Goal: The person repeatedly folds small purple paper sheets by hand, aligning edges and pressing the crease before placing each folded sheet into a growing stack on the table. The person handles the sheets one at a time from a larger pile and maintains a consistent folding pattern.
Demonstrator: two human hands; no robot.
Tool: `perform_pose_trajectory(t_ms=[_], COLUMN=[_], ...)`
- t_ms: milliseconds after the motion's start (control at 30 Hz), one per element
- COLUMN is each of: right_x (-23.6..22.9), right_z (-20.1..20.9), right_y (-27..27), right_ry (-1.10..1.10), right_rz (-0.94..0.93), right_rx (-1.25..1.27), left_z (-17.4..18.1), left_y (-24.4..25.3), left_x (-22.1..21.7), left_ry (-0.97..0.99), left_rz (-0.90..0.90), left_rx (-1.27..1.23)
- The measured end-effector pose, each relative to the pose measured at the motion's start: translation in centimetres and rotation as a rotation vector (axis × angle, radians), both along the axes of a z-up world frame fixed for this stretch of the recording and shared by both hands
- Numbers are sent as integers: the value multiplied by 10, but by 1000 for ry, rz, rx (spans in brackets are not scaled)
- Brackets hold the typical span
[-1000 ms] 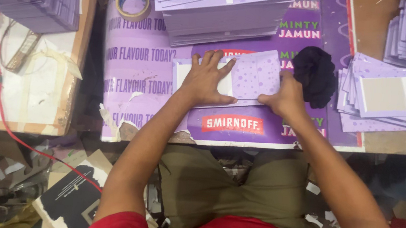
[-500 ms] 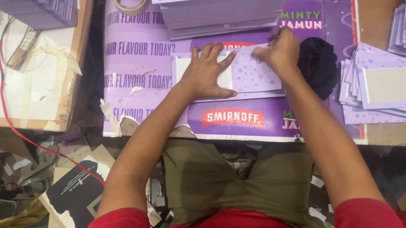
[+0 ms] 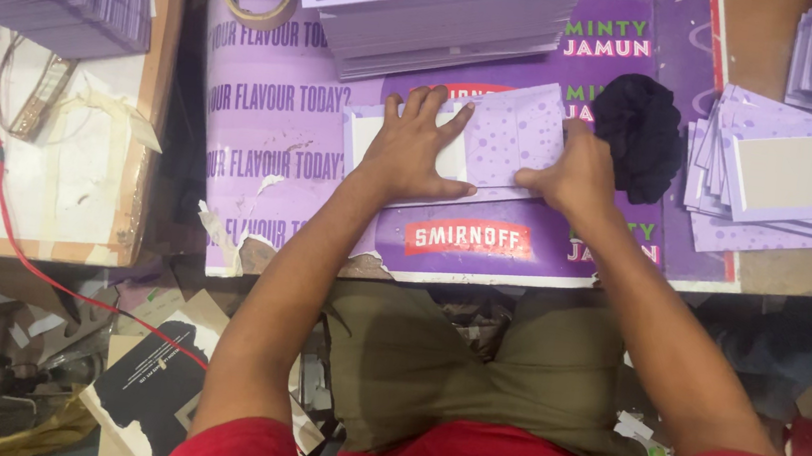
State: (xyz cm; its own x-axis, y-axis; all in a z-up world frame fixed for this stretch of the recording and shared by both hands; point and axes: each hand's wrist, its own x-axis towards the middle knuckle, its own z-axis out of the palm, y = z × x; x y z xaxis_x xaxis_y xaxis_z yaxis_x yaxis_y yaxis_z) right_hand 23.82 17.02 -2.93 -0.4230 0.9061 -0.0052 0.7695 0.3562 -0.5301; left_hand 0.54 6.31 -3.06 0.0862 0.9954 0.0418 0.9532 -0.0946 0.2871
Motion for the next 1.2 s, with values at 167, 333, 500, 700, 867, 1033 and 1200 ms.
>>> perform_pose_trajectory(t_ms=[167, 333, 500, 700, 867, 1033, 1200], right_x=[-19, -44, -48, -47, -19, -1, -22], right_z=[-8, -16, -30, -25, -26, -24, -34], right_y=[34, 65, 62, 48, -5, -42, -60], right_ry=[-66, 99, 97, 114, 144, 199, 60], right_rz=[-24, -112, -238, -265, -241, -239, -58], right_rx=[52, 77, 53, 155, 115, 234, 366], left_z=[-7, -1, -12, -13, -13, -13, -15], left_y=[-6, -3, -4, -4, -6, -2, -1], left_x=[3, 1, 1, 2, 3, 2, 1], left_ry=[-4, -2, -1, 6, 21, 15, 26], left_rz=[-31, -26, -27, 2, 32, 45, 35], left_rx=[-19, 2, 45, 65, 105, 79, 58])
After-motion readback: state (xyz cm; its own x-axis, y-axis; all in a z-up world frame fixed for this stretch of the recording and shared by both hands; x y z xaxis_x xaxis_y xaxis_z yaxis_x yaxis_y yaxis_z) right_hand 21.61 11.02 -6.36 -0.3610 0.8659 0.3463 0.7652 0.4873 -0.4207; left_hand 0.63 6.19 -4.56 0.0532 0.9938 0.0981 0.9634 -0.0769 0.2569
